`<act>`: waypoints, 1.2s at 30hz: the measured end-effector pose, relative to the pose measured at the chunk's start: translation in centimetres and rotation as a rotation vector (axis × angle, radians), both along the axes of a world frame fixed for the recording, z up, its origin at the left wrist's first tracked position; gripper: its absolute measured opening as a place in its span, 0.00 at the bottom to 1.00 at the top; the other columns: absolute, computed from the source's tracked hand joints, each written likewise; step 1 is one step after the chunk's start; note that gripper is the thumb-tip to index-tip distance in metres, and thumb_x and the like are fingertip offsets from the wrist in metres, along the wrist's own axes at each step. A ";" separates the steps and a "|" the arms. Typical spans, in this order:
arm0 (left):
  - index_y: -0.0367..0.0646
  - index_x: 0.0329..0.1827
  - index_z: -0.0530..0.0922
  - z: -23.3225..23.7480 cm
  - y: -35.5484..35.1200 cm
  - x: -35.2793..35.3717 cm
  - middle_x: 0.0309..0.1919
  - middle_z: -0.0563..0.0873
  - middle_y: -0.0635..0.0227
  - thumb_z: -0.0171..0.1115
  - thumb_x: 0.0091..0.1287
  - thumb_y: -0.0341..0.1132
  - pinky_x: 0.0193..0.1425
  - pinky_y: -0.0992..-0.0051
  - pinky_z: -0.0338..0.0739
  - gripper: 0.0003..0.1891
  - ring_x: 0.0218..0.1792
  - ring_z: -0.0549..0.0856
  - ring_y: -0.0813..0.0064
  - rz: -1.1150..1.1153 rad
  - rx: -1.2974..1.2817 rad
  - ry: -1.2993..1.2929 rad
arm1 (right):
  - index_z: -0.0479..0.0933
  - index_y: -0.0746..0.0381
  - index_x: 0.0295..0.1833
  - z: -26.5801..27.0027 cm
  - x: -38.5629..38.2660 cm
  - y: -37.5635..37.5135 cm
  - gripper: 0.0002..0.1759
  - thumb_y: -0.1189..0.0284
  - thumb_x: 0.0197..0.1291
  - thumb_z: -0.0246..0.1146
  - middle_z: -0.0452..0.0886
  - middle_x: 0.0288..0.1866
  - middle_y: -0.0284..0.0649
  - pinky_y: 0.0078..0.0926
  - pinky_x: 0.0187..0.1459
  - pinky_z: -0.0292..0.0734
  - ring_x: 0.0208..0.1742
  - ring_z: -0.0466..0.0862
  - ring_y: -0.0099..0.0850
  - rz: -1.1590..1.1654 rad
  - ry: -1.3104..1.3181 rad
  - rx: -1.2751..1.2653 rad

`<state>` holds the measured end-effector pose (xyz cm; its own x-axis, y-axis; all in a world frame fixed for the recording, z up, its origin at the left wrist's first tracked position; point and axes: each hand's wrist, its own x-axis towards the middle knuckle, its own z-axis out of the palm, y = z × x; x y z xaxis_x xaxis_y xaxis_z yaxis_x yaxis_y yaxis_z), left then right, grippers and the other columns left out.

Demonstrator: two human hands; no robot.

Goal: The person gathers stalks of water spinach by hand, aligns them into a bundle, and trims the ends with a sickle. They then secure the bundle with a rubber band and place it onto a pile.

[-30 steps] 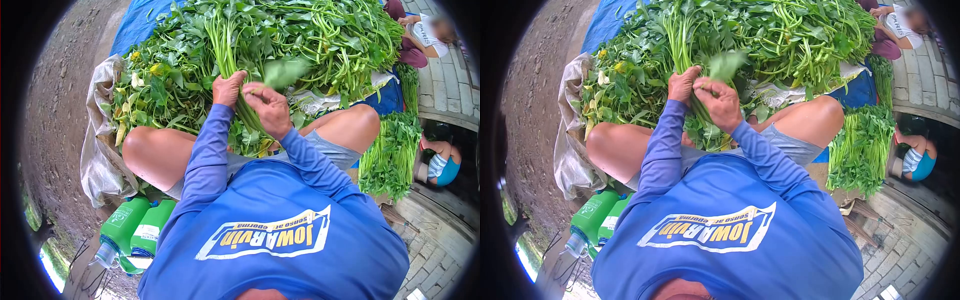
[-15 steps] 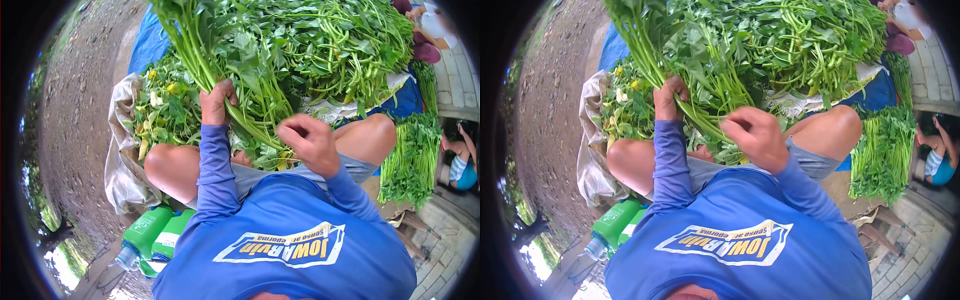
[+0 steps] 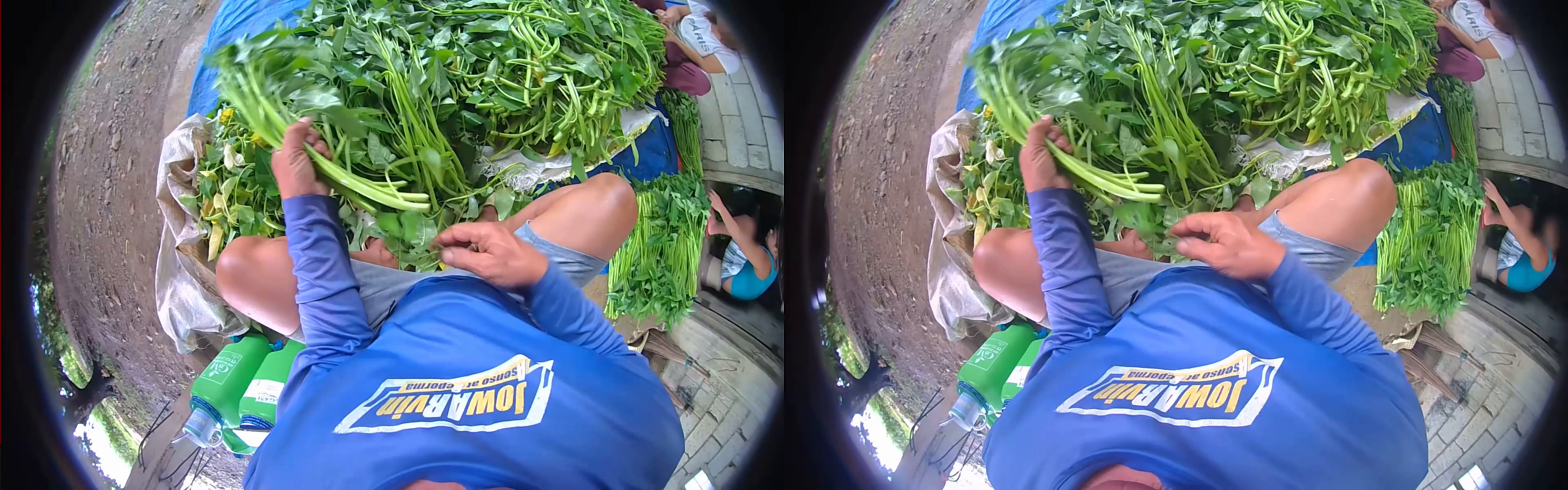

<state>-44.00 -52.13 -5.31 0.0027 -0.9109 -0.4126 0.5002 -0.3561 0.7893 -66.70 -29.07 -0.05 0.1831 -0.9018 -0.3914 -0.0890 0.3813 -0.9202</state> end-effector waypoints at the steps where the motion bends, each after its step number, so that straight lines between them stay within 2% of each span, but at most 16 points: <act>1: 0.46 0.42 0.77 0.3 -0.3 0.3 0.25 0.75 0.76 0.73 0.68 0.36 0.26 0.79 0.69 0.11 0.23 0.74 0.81 0.039 0.004 -0.034 | 0.86 0.62 0.47 -2.3 -2.0 -0.9 0.10 0.68 0.75 0.63 0.88 0.39 0.40 0.28 0.44 0.81 0.38 0.85 0.26 0.118 0.231 -0.030; 3: 0.46 0.42 0.79 0.5 -0.8 0.1 0.26 0.77 0.74 0.74 0.67 0.35 0.27 0.78 0.71 0.10 0.23 0.75 0.80 0.085 0.001 -0.040 | 0.87 0.63 0.45 -6.4 -4.5 -4.6 0.12 0.68 0.70 0.62 0.89 0.39 0.45 0.34 0.46 0.82 0.39 0.88 0.34 -0.088 0.428 -0.078; 4: 0.45 0.42 0.79 0.7 -0.6 -0.2 0.26 0.77 0.74 0.74 0.67 0.35 0.27 0.78 0.72 0.10 0.23 0.76 0.80 0.090 0.011 -0.036 | 0.88 0.63 0.44 -8.5 -4.6 -7.2 0.13 0.67 0.67 0.61 0.90 0.39 0.48 0.38 0.47 0.83 0.40 0.90 0.39 -0.414 0.380 -0.090; 5: 0.45 0.41 0.79 0.5 -0.5 -0.5 0.26 0.77 0.74 0.74 0.67 0.35 0.26 0.78 0.72 0.10 0.22 0.76 0.80 0.077 0.005 -0.029 | 0.90 0.60 0.46 -12.4 -5.6 -9.7 0.15 0.66 0.65 0.61 0.91 0.42 0.50 0.41 0.51 0.85 0.44 0.91 0.46 -0.492 0.476 -0.161; 7: 0.45 0.40 0.79 -0.1 -0.3 -1.4 0.25 0.77 0.73 0.74 0.68 0.35 0.25 0.78 0.72 0.10 0.22 0.76 0.80 0.047 -0.012 -0.014 | 0.91 0.55 0.49 -16.1 -6.3 -14.4 0.17 0.59 0.62 0.64 0.92 0.47 0.47 0.39 0.57 0.84 0.50 0.91 0.47 -0.441 0.798 -0.011; 10: 0.45 0.39 0.79 -0.2 0.4 -2.3 0.25 0.78 0.73 0.74 0.68 0.35 0.23 0.78 0.72 0.09 0.21 0.76 0.80 -0.004 0.011 -0.032 | 0.90 0.57 0.51 -19.2 -5.5 -16.9 0.22 0.51 0.67 0.65 0.91 0.50 0.47 0.40 0.57 0.83 0.49 0.90 0.49 -0.307 0.776 0.048; 13: 0.44 0.38 0.79 -0.7 1.3 -2.2 0.24 0.79 0.72 0.75 0.66 0.33 0.21 0.78 0.72 0.10 0.19 0.78 0.79 -0.055 0.013 -0.056 | 0.88 0.60 0.55 -19.1 -6.1 -16.6 0.24 0.51 0.71 0.66 0.92 0.46 0.43 0.36 0.54 0.84 0.46 0.91 0.39 -0.532 0.662 0.038; 14: 0.43 0.37 0.79 -1.0 1.4 -2.4 0.23 0.80 0.72 0.75 0.66 0.32 0.20 0.78 0.73 0.10 0.18 0.78 0.78 -0.069 0.014 -0.059 | 0.84 0.55 0.64 -20.5 -6.8 -16.8 0.21 0.56 0.77 0.59 0.91 0.44 0.44 0.40 0.48 0.84 0.39 0.91 0.37 -0.636 0.219 0.102; 16: 0.44 0.37 0.79 -1.8 1.8 -2.9 0.24 0.80 0.72 0.76 0.65 0.33 0.21 0.78 0.73 0.10 0.18 0.79 0.78 -0.089 0.053 -0.054 | 0.68 0.48 0.79 -17.2 -7.5 -16.1 0.27 0.63 0.78 0.58 0.88 0.43 0.42 0.40 0.39 0.85 0.34 0.88 0.33 -0.720 -0.231 0.374; 18: 0.45 0.37 0.79 -2.3 1.7 -3.5 0.24 0.80 0.73 0.76 0.64 0.34 0.21 0.78 0.73 0.10 0.18 0.79 0.78 -0.111 0.068 -0.044 | 0.52 0.43 0.86 -16.7 -6.9 -15.9 0.38 0.73 0.75 0.56 0.86 0.45 0.43 0.39 0.32 0.86 0.30 0.86 0.35 -0.944 -0.237 0.365; 19: 0.46 0.36 0.79 -2.6 1.7 -3.7 0.24 0.80 0.73 0.76 0.64 0.35 0.22 0.78 0.74 0.10 0.19 0.79 0.79 -0.114 0.088 -0.038 | 0.50 0.42 0.87 -15.9 -6.9 -15.6 0.42 0.79 0.72 0.55 0.85 0.45 0.44 0.37 0.28 0.85 0.26 0.84 0.34 -0.953 -0.175 0.299; 22: 0.45 0.37 0.79 -2.9 1.6 -3.9 0.24 0.80 0.73 0.76 0.64 0.34 0.23 0.78 0.74 0.10 0.19 0.79 0.79 -0.142 0.103 -0.036 | 0.62 0.50 0.84 -15.6 -8.7 -16.4 0.35 0.78 0.74 0.56 0.85 0.46 0.40 0.27 0.30 0.85 0.32 0.85 0.28 -0.675 -0.065 0.298; 23: 0.45 0.37 0.79 -3.0 1.8 -3.9 0.24 0.80 0.73 0.76 0.64 0.34 0.23 0.78 0.74 0.10 0.19 0.79 0.79 -0.143 0.103 -0.041 | 0.71 0.54 0.79 -15.9 -8.9 -16.6 0.29 0.78 0.75 0.55 0.85 0.46 0.37 0.24 0.29 0.83 0.32 0.84 0.26 -0.708 -0.018 0.295; 26: 0.44 0.38 0.80 -2.6 2.2 -4.5 0.24 0.80 0.73 0.76 0.64 0.35 0.24 0.78 0.75 0.11 0.20 0.79 0.79 -0.144 0.097 -0.042 | 0.76 0.54 0.74 -13.3 -10.2 -16.7 0.23 0.74 0.76 0.59 0.82 0.39 0.32 0.17 0.27 0.78 0.29 0.79 0.18 -0.669 0.003 0.255; 28: 0.44 0.40 0.80 -3.8 2.1 -4.5 0.25 0.80 0.72 0.77 0.64 0.37 0.25 0.78 0.75 0.13 0.20 0.79 0.79 -0.181 0.094 -0.005 | 0.82 0.59 0.62 -10.0 -11.1 -16.4 0.14 0.68 0.76 0.63 0.81 0.37 0.28 0.13 0.26 0.74 0.28 0.77 0.16 -0.640 -0.100 0.176; 36: 0.45 0.43 0.79 -7.3 3.1 -6.1 0.24 0.81 0.72 0.80 0.63 0.43 0.25 0.77 0.75 0.18 0.20 0.80 0.78 -0.207 0.164 0.111 | 0.84 0.62 0.61 2.7 -7.5 -10.9 0.16 0.66 0.72 0.70 0.86 0.40 0.28 0.15 0.36 0.76 0.34 0.79 0.15 -0.771 0.060 -0.257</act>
<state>-50.06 -49.03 -12.61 -0.2301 -0.8083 -0.5420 0.4833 -0.5783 0.6572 -74.22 -40.00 2.68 -0.5408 -0.8287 -0.1443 0.0604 0.1329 -0.9893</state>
